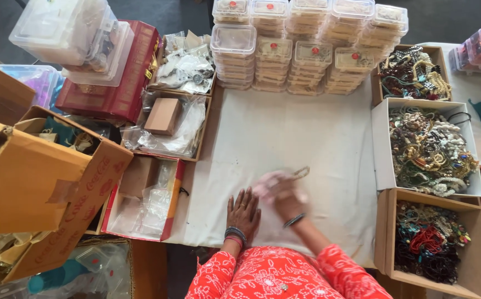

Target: The person places a small jewelry item into a clear plastic bag and then into a small cloth pouch. They then place the pouch into a plastic container and stack it with others. Finally, the person wipes a gold-colored necklace with a pink cloth.

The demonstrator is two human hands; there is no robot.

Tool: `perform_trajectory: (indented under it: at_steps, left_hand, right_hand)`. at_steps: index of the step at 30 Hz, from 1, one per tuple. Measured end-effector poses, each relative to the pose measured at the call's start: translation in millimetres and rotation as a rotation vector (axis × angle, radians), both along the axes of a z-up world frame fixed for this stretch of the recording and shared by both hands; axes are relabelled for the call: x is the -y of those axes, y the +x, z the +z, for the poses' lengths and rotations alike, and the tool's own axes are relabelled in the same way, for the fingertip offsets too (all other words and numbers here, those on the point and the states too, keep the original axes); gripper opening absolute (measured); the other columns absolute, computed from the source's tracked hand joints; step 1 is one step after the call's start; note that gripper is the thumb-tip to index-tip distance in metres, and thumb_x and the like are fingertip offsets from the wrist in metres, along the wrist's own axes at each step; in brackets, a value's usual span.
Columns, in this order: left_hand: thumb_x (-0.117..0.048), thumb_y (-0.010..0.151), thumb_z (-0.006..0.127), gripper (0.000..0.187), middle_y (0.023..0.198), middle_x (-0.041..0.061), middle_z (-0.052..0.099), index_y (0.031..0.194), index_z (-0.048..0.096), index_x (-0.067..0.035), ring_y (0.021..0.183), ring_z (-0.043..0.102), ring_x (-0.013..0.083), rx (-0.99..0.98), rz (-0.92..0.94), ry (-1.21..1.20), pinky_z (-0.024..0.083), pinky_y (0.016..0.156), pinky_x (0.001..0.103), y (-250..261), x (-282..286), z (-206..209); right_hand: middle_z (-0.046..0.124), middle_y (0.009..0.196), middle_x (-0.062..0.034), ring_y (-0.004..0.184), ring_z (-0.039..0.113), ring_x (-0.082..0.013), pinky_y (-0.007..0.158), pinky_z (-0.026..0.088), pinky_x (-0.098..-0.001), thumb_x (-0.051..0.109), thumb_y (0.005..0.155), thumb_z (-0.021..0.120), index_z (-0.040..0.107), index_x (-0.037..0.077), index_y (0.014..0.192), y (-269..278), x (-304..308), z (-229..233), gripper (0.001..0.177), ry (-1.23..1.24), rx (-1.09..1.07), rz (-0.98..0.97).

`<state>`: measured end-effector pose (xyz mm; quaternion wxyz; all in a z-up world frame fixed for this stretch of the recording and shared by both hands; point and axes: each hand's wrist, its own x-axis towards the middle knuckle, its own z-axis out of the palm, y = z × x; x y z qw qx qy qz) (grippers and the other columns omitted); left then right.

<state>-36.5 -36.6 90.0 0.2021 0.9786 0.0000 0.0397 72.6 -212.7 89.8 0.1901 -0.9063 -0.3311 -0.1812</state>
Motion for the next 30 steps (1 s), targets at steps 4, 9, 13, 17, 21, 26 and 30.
perform_trajectory:
  at_steps: [4, 9, 13, 17, 21, 26, 30]
  left_hand:
    - [-0.048, 0.099, 0.054, 0.062, 0.163, 0.003, 0.032, 0.153, 0.045, -0.019, 0.157, 0.023, 0.0243, -0.151, 0.009, 0.021, 0.009, 0.127, 0.054, 3.9, -1.2, -10.8]
    - [-0.045, 0.097, 0.052, 0.061, 0.167, 0.004, 0.029, 0.154, 0.045, -0.024, 0.154, 0.023, 0.0237, 0.037, 0.012, 0.072, 0.01, 0.122, 0.054, 1.0, 0.9, -15.5]
    - [-0.044, 0.097, 0.052, 0.061, 0.167, 0.004, 0.029, 0.154, 0.045, -0.024, 0.153, 0.023, 0.0237, 0.024, 0.013, 0.066, 0.01, 0.122, 0.054, 0.8, -0.1, -8.0]
    - [-0.043, 0.096, 0.051, 0.061, 0.166, 0.004, 0.029, 0.154, 0.044, -0.024, 0.153, 0.024, 0.0242, -0.015, 0.018, 0.048, 0.01, 0.122, 0.054, 0.9, 3.9, 5.4]
    - [-0.044, 0.096, 0.051, 0.054, 0.169, -0.001, 0.028, 0.146, 0.048, -0.026, 0.157, 0.02, 0.0222, -0.25, 0.042, 0.045, 0.009, 0.126, 0.052, 7.1, 0.9, 15.0]
    - [-0.043, 0.096, 0.053, 0.058, 0.166, 0.002, 0.032, 0.15, 0.048, -0.025, 0.153, 0.025, 0.0237, -0.064, 0.034, 0.017, 0.012, 0.123, 0.054, 1.8, 1.2, -4.9]
    - [-0.043, 0.096, 0.054, 0.06, 0.164, 0.005, 0.033, 0.152, 0.047, -0.024, 0.152, 0.027, 0.0249, 0.015, 0.027, 0.037, 0.012, 0.121, 0.055, 1.5, 1.8, -3.4]
  right_hand:
    - [0.061, 0.14, -0.0058, 0.13, 0.054, -0.0264, 0.099, 0.039, -0.0431, 0.007, 0.081, 0.063, 0.065, 0.018, 0.136, -12.3, -6.0, 23.6, 0.056, -0.167, -0.199, 0.179]
    - [0.059, 0.142, -0.0112, 0.122, 0.058, -0.0292, 0.107, 0.045, -0.0427, 0.007, 0.081, 0.063, 0.063, 0.014, 0.134, 66.0, 86.7, -38.9, 0.054, -0.161, -0.012, -0.055]
    - [0.06, 0.141, -0.0088, 0.127, 0.056, -0.0312, 0.111, 0.045, -0.0393, 0.001, 0.086, 0.059, 0.061, 0.012, 0.139, 81.1, 100.6, 24.9, 0.054, -0.034, -0.126, -0.283]
    - [0.059, 0.141, -0.0093, 0.13, 0.052, -0.0298, 0.106, 0.047, -0.043, 0.008, 0.082, 0.062, 0.062, 0.014, 0.138, 43.8, 55.9, -3.8, 0.056, -0.068, -0.096, -0.224]
    - [0.058, 0.141, -0.0084, 0.135, 0.053, -0.0242, 0.114, 0.048, -0.0418, 0.013, 0.095, 0.06, 0.063, 0.009, 0.131, -20.4, -1.8, -41.4, 0.037, -0.474, -0.176, 0.046]
    - [0.057, 0.145, -0.0033, 0.135, 0.053, -0.0268, 0.102, 0.05, -0.0461, 0.006, 0.075, 0.066, 0.066, 0.022, 0.129, 17.6, 46.0, 7.2, 0.057, -0.071, 0.008, 0.096]
    - [0.056, 0.143, -0.0076, 0.125, 0.056, -0.0339, 0.096, 0.053, -0.0463, 0.013, 0.081, 0.068, 0.059, 0.019, 0.137, 78.7, 114.9, -3.0, 0.056, -0.166, -0.229, -0.32]
